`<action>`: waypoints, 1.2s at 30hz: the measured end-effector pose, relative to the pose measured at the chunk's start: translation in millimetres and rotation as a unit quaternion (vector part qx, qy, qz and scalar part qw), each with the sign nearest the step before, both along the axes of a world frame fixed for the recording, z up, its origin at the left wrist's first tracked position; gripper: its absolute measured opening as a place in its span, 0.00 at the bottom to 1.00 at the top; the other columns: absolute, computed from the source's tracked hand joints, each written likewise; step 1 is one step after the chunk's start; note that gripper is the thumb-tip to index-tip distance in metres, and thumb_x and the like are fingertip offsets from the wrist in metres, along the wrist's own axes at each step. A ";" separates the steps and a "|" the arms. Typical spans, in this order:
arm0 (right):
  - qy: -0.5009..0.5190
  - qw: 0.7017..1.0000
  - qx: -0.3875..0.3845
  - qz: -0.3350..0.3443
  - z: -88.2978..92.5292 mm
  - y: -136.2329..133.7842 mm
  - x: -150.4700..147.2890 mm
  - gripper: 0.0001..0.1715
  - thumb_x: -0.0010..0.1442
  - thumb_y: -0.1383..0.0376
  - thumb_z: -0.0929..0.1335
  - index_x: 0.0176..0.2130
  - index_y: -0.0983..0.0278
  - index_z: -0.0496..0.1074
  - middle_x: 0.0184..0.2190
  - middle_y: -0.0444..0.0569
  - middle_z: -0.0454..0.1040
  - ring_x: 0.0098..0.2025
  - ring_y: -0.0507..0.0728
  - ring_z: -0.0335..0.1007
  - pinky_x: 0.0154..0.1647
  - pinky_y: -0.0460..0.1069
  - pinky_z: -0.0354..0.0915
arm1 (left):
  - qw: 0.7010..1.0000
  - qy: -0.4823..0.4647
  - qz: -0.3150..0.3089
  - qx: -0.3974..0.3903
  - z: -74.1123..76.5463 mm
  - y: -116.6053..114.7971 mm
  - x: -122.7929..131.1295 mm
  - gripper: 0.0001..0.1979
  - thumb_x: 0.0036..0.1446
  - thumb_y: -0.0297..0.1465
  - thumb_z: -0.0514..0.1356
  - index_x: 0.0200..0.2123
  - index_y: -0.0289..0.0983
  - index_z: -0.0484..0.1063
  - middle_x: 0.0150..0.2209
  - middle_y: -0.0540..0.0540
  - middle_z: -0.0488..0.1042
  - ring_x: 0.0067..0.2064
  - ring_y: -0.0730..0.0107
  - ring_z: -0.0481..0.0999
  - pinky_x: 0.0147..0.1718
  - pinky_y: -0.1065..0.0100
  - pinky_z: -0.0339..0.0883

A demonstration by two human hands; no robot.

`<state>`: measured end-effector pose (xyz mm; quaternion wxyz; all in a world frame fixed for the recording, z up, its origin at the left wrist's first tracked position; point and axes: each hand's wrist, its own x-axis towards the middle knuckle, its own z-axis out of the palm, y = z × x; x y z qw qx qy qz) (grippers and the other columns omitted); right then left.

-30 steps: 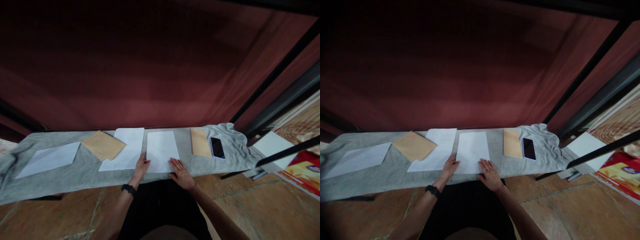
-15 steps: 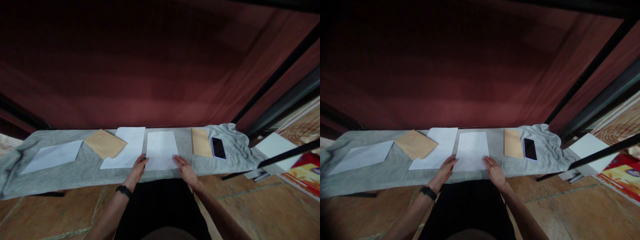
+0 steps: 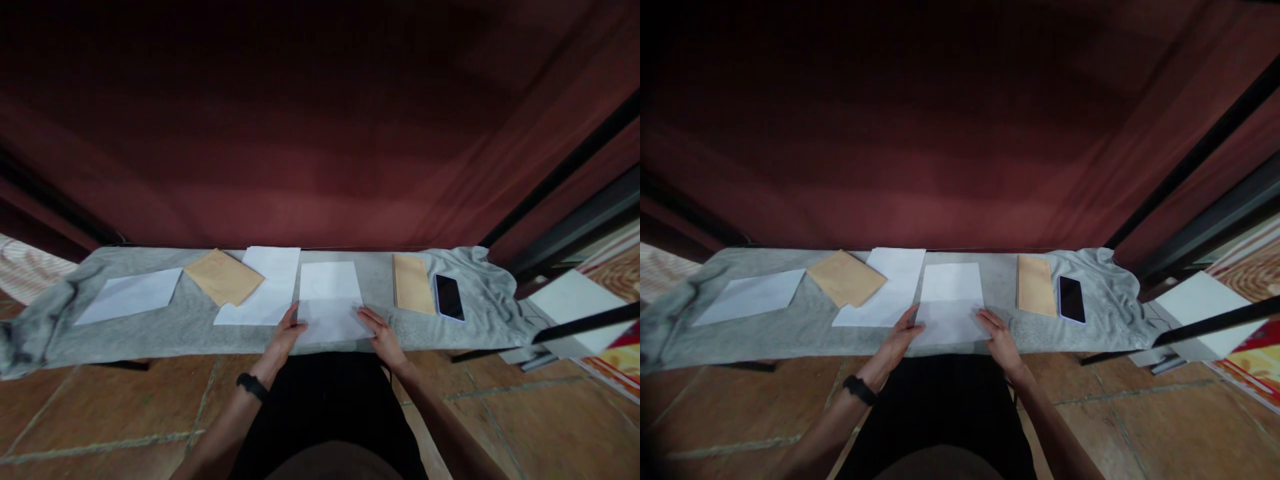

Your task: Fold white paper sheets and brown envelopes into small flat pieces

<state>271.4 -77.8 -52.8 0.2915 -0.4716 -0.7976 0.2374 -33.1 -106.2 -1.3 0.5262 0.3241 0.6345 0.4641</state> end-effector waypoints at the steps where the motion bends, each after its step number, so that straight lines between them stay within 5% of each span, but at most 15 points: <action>1: 0.001 1.000 0.003 0.000 0.9 1.9 -0.3 0.45 0.52 0.81 0.62 0.63 0.51 0.69 0.64 0.45 0.69 0.67 0.60 0.63 0.68 0.64 0.61 | 1.000 0.003 -0.005 -0.001 1.7 -0.4 0.4 0.39 0.48 0.28 0.68 0.64 0.37 0.65 0.34 0.49 0.76 0.34 0.66 0.77 0.39 0.66 0.69; 7: 0.047 0.999 0.007 -0.020 7.0 11.0 -6.4 0.40 0.52 0.79 0.64 0.59 0.51 0.74 0.62 0.44 0.72 0.65 0.60 0.66 0.67 0.64 0.62 | 0.999 0.032 0.017 -0.008 5.5 3.6 0.0 0.35 0.48 0.29 0.69 0.61 0.36 0.69 0.33 0.49 0.76 0.36 0.64 0.78 0.41 0.64 0.71; 11: 0.122 0.991 -0.005 -0.060 13.3 14.7 -9.7 0.34 0.50 0.77 0.62 0.52 0.55 0.78 0.59 0.46 0.75 0.63 0.60 0.69 0.67 0.63 0.62 | 0.972 0.227 0.002 0.062 11.8 -2.6 7.3 0.30 0.50 0.33 0.70 0.57 0.38 0.72 0.48 0.40 0.77 0.52 0.52 0.76 0.54 0.55 0.68; 15: 0.142 0.988 0.011 -0.054 26.3 17.8 -16.5 0.33 0.51 0.76 0.61 0.50 0.57 0.78 0.58 0.48 0.75 0.61 0.58 0.70 0.67 0.59 0.62 | 0.875 0.405 -0.140 0.224 25.3 -16.9 39.2 0.36 0.52 0.38 0.71 0.64 0.43 0.66 0.71 0.37 0.57 0.72 0.46 0.54 0.69 0.45 0.46; 17: 0.138 0.989 0.027 -0.042 34.6 19.7 -22.1 0.31 0.53 0.76 0.61 0.50 0.56 0.78 0.57 0.48 0.75 0.61 0.57 0.70 0.66 0.59 0.63 | 0.853 0.420 -0.211 0.228 29.9 -18.8 58.3 0.40 0.52 0.35 0.71 0.66 0.45 0.62 0.72 0.39 0.55 0.72 0.45 0.52 0.69 0.43 0.42; 19: 0.127 0.991 0.041 -0.030 42.2 22.0 -27.4 0.28 0.56 0.75 0.61 0.50 0.55 0.78 0.56 0.48 0.76 0.61 0.58 0.69 0.66 0.59 0.63 | 0.854 0.413 -0.231 0.218 32.8 -13.9 71.2 0.33 0.56 0.29 0.66 0.65 0.45 0.65 0.70 0.40 0.60 0.70 0.49 0.59 0.69 0.46 0.46; 24: 0.181 0.979 0.040 -0.088 46.1 29.1 -28.4 0.26 0.65 0.64 0.63 0.60 0.57 0.70 0.61 0.52 0.72 0.63 0.61 0.67 0.66 0.61 0.64 | 0.933 0.295 -0.119 0.168 54.1 18.4 60.8 0.21 0.55 0.21 0.63 0.51 0.42 0.78 0.50 0.39 0.80 0.51 0.53 0.80 0.57 0.56 0.67; 28: 0.252 0.951 -0.010 -0.177 32.9 32.1 -25.1 0.26 0.68 0.53 0.62 0.59 0.60 0.71 0.57 0.56 0.75 0.58 0.63 0.73 0.61 0.63 0.68 | 0.979 0.125 0.014 0.159 93.4 41.2 37.9 0.10 0.56 0.29 0.66 0.42 0.35 0.80 0.39 0.41 0.83 0.51 0.49 0.79 0.53 0.57 0.70; 30: 0.288 0.939 -0.052 -0.180 27.6 31.2 -29.2 0.27 0.67 0.50 0.62 0.58 0.59 0.72 0.56 0.55 0.76 0.55 0.63 0.74 0.59 0.64 0.71 | 0.980 0.035 0.061 0.189 106.8 45.1 33.8 0.15 0.59 0.35 0.65 0.45 0.31 0.79 0.41 0.41 0.82 0.52 0.51 0.78 0.53 0.57 0.70; 33: 0.364 0.903 -0.157 -0.166 27.3 27.3 -42.3 0.30 0.65 0.46 0.64 0.59 0.59 0.71 0.54 0.56 0.78 0.51 0.63 0.78 0.52 0.62 0.76 | 0.969 -0.061 0.125 0.203 102.5 41.2 38.5 0.17 0.61 0.37 0.62 0.48 0.32 0.76 0.45 0.40 0.81 0.52 0.56 0.79 0.53 0.58 0.71; 36: 0.429 0.858 -0.252 -0.130 33.0 22.6 -56.6 0.33 0.65 0.44 0.64 0.58 0.62 0.71 0.52 0.58 0.79 0.49 0.64 0.80 0.49 0.60 0.77 | 0.961 -0.137 0.187 0.149 70.6 30.6 49.5 0.14 0.59 0.34 0.62 0.47 0.34 0.73 0.46 0.41 0.80 0.48 0.59 0.81 0.50 0.60 0.74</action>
